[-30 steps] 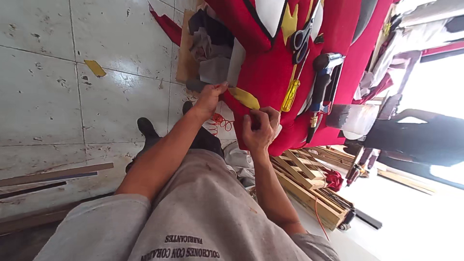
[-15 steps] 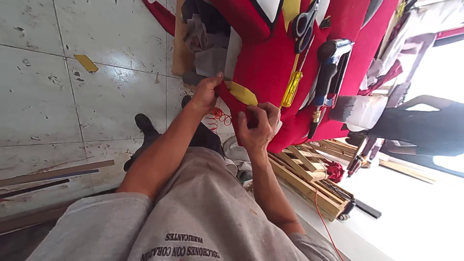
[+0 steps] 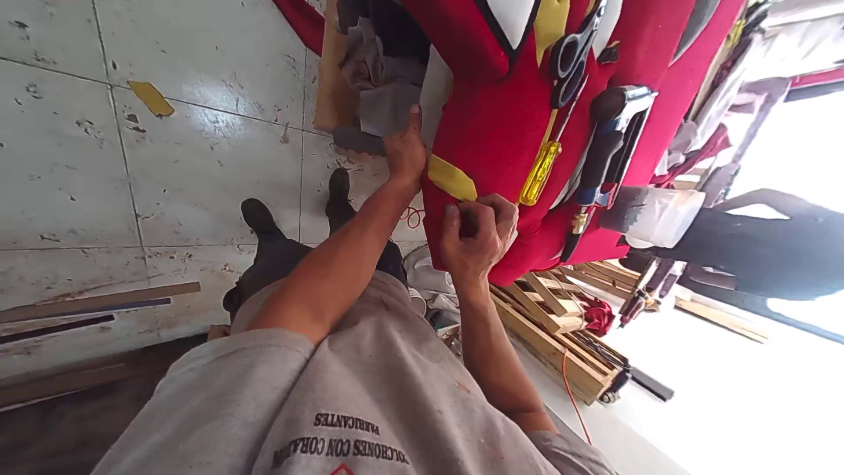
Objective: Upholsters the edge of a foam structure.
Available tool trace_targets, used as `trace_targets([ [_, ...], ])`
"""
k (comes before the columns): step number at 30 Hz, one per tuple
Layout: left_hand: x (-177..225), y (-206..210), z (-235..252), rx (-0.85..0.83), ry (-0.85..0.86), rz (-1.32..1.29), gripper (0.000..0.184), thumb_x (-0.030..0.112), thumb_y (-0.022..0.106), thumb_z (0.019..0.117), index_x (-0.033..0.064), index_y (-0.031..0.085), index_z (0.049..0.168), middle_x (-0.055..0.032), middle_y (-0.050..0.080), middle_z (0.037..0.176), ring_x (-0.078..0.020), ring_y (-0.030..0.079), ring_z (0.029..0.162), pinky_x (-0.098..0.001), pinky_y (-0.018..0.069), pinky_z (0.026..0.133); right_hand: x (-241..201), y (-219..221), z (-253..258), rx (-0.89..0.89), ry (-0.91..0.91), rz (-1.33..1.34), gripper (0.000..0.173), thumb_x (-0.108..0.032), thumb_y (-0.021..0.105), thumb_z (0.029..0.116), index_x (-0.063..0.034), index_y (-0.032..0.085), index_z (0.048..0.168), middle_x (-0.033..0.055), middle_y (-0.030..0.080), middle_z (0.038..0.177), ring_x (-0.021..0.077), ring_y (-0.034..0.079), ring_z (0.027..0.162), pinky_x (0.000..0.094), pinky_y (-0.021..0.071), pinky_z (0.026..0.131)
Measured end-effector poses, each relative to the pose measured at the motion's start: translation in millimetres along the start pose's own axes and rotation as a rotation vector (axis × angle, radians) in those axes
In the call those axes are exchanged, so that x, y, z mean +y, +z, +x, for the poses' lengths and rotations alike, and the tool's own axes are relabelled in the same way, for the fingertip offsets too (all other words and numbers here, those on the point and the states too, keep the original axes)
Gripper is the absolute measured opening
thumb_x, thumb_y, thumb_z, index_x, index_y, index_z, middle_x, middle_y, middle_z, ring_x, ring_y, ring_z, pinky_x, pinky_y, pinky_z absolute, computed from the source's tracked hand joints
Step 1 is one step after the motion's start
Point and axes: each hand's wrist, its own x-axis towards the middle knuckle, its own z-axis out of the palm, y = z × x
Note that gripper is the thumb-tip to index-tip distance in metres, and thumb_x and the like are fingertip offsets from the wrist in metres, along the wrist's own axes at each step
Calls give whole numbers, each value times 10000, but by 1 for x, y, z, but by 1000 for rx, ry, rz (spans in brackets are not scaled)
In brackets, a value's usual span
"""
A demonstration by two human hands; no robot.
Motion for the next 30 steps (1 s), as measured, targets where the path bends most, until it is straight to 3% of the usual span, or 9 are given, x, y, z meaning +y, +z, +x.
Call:
trace_targets([
  [5,3,10,9,-9,-3,-7,597,522,420,1077,115,503,648,19,445,553,-117,473,520,-342,466,579,0,2,-2,1,10,3,182,-293,724,878,-111,731,877,106,638,1015,242,612,999,378,505,870],
  [12,10,13,11,-32,0,9,546,467,419,1094,68,564,750,-6,474,640,-127,492,603,-339,468,651,-3,0,-8,-42,32,-31,302,-361,758,817,-91,720,947,145,618,1095,290,578,1098,412,467,970],
  [14,13,14,9,-52,-14,81,592,475,377,1102,60,561,722,-17,486,645,-133,506,628,-341,466,670,-4,-1,-8,-54,37,-37,305,-363,758,815,-89,716,942,152,613,1095,295,576,1099,413,465,971],
  [17,13,12,11,-90,-45,144,655,502,356,1099,-15,691,875,-144,660,858,-233,632,877,-451,498,847,-4,-3,-6,-84,23,-49,325,-374,750,813,-87,707,957,151,605,1102,295,569,1108,424,455,985],
  [19,14,13,11,-93,-67,125,648,501,363,1098,-24,706,934,-171,685,929,-251,649,935,-466,504,878,-5,-4,-8,-115,15,-64,365,-393,753,805,-85,705,994,162,595,1129,307,558,1123,430,450,986],
  [23,10,15,14,-95,-67,50,618,502,403,1089,-2,659,839,-125,631,806,-217,618,811,-437,505,798,-2,-12,-6,-181,10,-48,404,-376,759,790,-63,704,1040,167,601,1142,307,563,1131,427,460,986],
  [25,7,14,17,-106,-39,48,629,507,398,1088,13,635,778,-89,596,727,-196,595,731,-427,507,749,4,-18,2,-211,-5,-20,490,-377,776,801,-25,652,1118,168,630,1108,291,608,1063,435,509,915],
  [27,5,13,17,-101,-11,37,623,499,394,1091,29,611,743,-53,554,665,-170,562,654,-405,505,693,10,-17,12,-205,-54,-45,595,-421,779,797,-23,602,1203,162,644,1104,302,604,1038,473,482,876],
  [30,4,14,18,-88,-4,12,614,496,414,1086,36,609,729,-45,543,641,-163,554,625,-400,501,670,10,-6,22,-205,-130,-128,733,-533,767,779,-105,585,1346,175,565,1394,364,510,1281,572,388,1029],
])
